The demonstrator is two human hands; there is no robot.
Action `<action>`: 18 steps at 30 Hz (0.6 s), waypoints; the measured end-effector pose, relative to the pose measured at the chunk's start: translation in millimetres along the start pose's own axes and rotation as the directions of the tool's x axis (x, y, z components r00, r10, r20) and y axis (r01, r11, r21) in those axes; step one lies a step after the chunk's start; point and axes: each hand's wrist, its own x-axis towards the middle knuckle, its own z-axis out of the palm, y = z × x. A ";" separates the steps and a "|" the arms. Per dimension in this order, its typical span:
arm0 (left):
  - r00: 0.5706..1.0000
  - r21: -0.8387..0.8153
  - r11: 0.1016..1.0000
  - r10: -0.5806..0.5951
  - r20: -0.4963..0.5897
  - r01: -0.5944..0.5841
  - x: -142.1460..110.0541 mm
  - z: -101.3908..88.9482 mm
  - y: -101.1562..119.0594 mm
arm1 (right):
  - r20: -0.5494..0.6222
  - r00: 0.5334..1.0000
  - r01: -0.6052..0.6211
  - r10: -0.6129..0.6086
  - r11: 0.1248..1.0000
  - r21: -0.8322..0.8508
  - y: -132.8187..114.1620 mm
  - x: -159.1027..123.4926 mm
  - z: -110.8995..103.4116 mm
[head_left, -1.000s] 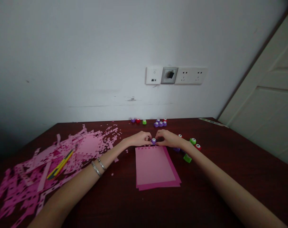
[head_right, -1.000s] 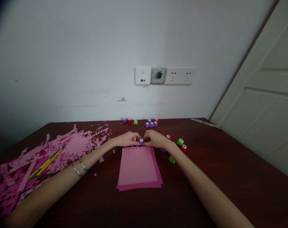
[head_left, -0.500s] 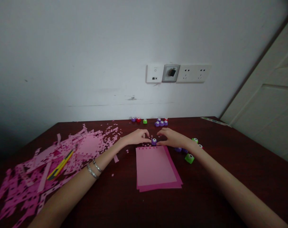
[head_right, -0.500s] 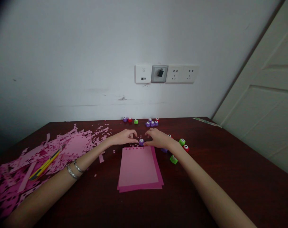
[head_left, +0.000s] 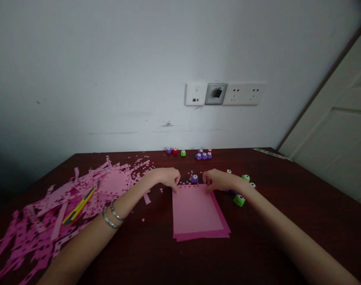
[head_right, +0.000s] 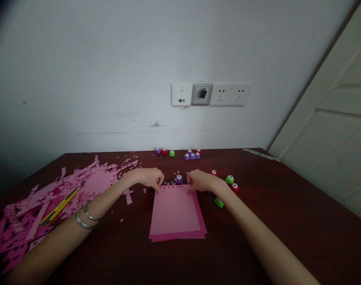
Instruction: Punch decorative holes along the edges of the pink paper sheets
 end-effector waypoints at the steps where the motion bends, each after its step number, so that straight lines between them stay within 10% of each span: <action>1: 1.000 0.007 1.000 0.001 0.015 -0.001 1.2 1.1 -0.3 | 0.003 1.000 -0.006 0.006 1.000 0.001 0.5 0.3 0.3; 18: 0.991 0.045 0.992 -0.124 0.041 0.122 1.7 5.7 -2.2 | 0.019 0.999 -0.031 0.030 0.997 0.070 -3.5 -0.8 -1.7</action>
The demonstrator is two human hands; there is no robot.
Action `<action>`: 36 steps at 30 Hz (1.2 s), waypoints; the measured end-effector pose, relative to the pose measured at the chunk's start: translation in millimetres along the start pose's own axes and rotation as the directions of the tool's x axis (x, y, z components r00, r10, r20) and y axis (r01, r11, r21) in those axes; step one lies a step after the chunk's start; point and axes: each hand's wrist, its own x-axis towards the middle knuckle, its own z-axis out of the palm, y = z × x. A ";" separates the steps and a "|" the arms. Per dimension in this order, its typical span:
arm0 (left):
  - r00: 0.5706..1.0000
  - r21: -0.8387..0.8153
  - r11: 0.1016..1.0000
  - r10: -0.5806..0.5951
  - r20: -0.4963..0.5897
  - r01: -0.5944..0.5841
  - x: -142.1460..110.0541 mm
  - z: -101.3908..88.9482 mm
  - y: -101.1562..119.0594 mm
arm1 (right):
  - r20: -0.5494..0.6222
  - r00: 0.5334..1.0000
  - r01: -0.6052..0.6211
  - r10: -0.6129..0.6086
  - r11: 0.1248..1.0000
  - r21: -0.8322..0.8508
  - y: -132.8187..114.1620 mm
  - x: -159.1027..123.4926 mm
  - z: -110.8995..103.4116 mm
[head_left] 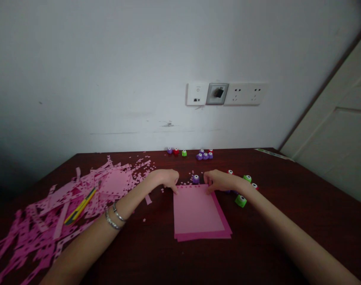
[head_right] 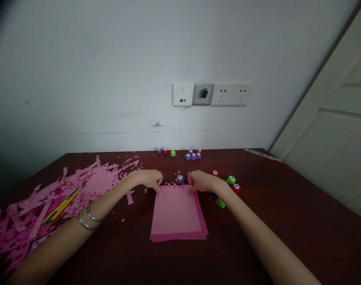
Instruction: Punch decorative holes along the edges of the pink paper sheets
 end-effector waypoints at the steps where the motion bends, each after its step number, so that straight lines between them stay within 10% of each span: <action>1: 1.000 -0.002 1.000 0.002 -0.002 -0.002 0.7 0.4 -0.4 | 0.002 1.000 -0.006 0.006 1.000 0.002 -0.9 -0.4 -0.4; 12: 0.999 -0.015 1.000 0.010 -0.034 -0.010 -5.2 -5.7 -0.5 | -0.023 0.999 0.046 -0.046 0.999 0.016 5.0 0.3 1.1; 20: 0.951 -0.154 0.948 0.248 -0.183 -0.277 -5.3 -12.9 -5.0 | 0.090 0.995 0.013 -0.043 0.951 0.310 0.5 -8.3 -8.9; 36: 0.977 -0.305 0.931 0.213 0.015 -0.199 7.7 -2.2 -21.9 | 0.104 0.992 -0.116 0.076 0.880 0.461 -0.7 0.8 3.7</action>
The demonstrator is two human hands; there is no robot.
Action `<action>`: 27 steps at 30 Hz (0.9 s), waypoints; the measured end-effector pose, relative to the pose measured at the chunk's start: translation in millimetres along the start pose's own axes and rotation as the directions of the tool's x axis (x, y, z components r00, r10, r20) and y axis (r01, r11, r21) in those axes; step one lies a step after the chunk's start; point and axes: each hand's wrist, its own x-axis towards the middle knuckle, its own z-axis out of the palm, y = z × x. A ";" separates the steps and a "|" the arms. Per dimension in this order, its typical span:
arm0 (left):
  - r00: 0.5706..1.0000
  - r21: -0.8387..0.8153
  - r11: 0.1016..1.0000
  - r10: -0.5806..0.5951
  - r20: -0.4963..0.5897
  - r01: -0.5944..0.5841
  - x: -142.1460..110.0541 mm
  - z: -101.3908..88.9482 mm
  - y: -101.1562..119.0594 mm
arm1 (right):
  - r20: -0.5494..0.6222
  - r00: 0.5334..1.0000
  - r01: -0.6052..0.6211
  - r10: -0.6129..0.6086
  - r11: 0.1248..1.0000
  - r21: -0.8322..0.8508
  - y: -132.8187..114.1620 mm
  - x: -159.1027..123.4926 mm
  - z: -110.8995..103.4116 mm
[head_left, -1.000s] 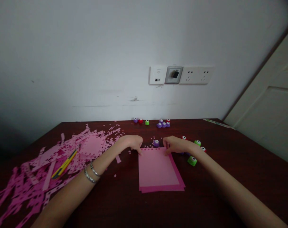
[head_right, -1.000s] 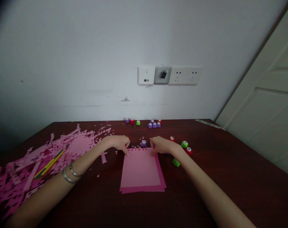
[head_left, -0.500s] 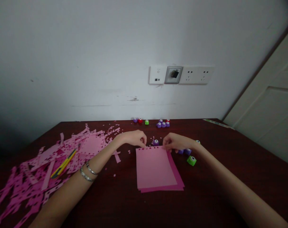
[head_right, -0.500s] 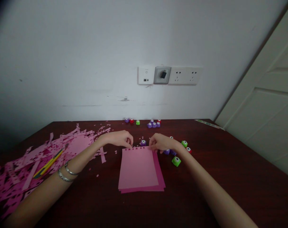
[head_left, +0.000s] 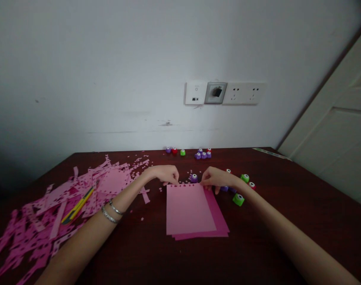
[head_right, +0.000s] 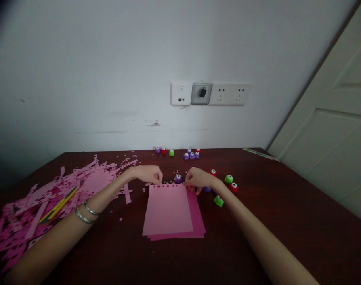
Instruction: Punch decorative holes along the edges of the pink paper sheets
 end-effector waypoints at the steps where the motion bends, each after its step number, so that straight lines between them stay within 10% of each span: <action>1: 1.000 -0.008 1.000 -0.016 -0.008 0.016 0.4 0.5 -0.4 | -0.018 1.000 -0.003 0.003 1.000 -0.006 1.4 2.1 1.9; 27: 0.993 0.021 0.999 -0.035 -0.115 0.038 5.8 -0.5 -10.7 | -0.177 0.983 0.020 -0.051 0.984 -0.176 5.1 11.4 12.3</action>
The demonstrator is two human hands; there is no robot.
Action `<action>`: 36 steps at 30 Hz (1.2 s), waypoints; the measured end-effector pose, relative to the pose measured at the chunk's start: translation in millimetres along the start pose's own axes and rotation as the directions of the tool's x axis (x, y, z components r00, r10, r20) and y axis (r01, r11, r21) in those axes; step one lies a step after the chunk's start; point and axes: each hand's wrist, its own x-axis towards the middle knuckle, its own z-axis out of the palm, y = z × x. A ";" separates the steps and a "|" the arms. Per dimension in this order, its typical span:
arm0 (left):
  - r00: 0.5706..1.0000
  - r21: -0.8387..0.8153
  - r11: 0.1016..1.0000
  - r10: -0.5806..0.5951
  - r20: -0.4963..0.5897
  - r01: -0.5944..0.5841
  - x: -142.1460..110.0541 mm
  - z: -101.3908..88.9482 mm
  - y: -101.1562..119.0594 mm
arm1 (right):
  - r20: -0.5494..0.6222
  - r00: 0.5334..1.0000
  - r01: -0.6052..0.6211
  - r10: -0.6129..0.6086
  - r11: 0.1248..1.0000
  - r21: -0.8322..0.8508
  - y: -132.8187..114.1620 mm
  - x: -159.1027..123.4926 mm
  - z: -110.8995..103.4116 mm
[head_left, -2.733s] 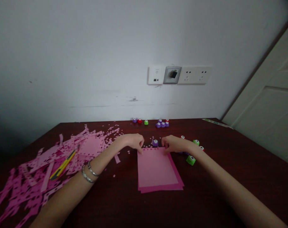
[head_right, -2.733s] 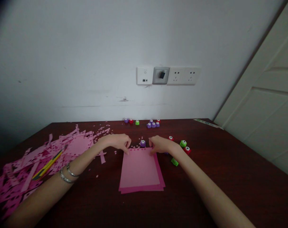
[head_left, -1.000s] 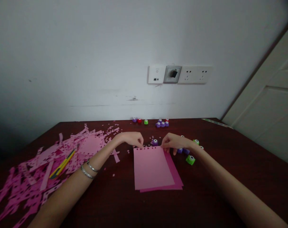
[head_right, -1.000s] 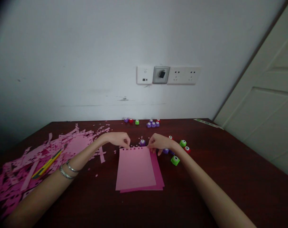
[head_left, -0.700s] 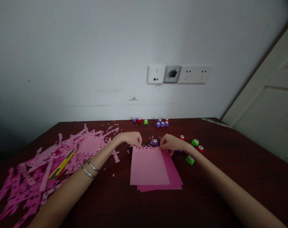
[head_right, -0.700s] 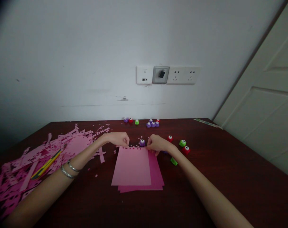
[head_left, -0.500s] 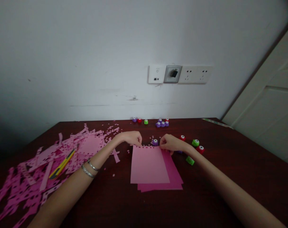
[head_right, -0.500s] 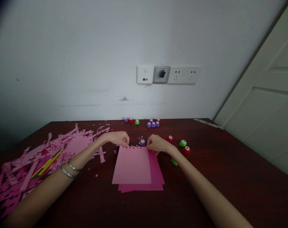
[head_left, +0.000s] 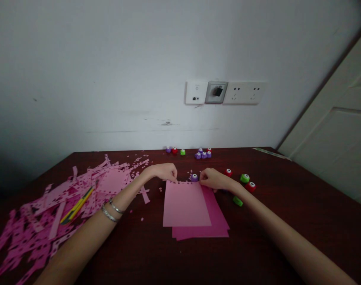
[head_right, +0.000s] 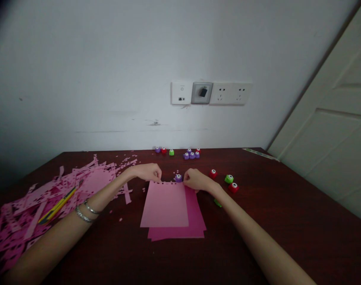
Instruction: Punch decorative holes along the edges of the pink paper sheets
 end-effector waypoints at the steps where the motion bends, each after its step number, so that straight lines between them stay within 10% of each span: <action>1: 1.000 0.003 1.000 0.000 -0.003 0.000 0.2 -0.1 -0.4 | -0.001 1.000 0.002 -0.002 1.000 -0.001 0.3 0.2 0.2; 36: 1.000 0.024 1.000 0.010 -0.011 -0.010 3.4 1.2 -5.6 | -0.036 0.999 -0.011 0.012 0.999 0.038 12.3 11.4 5.2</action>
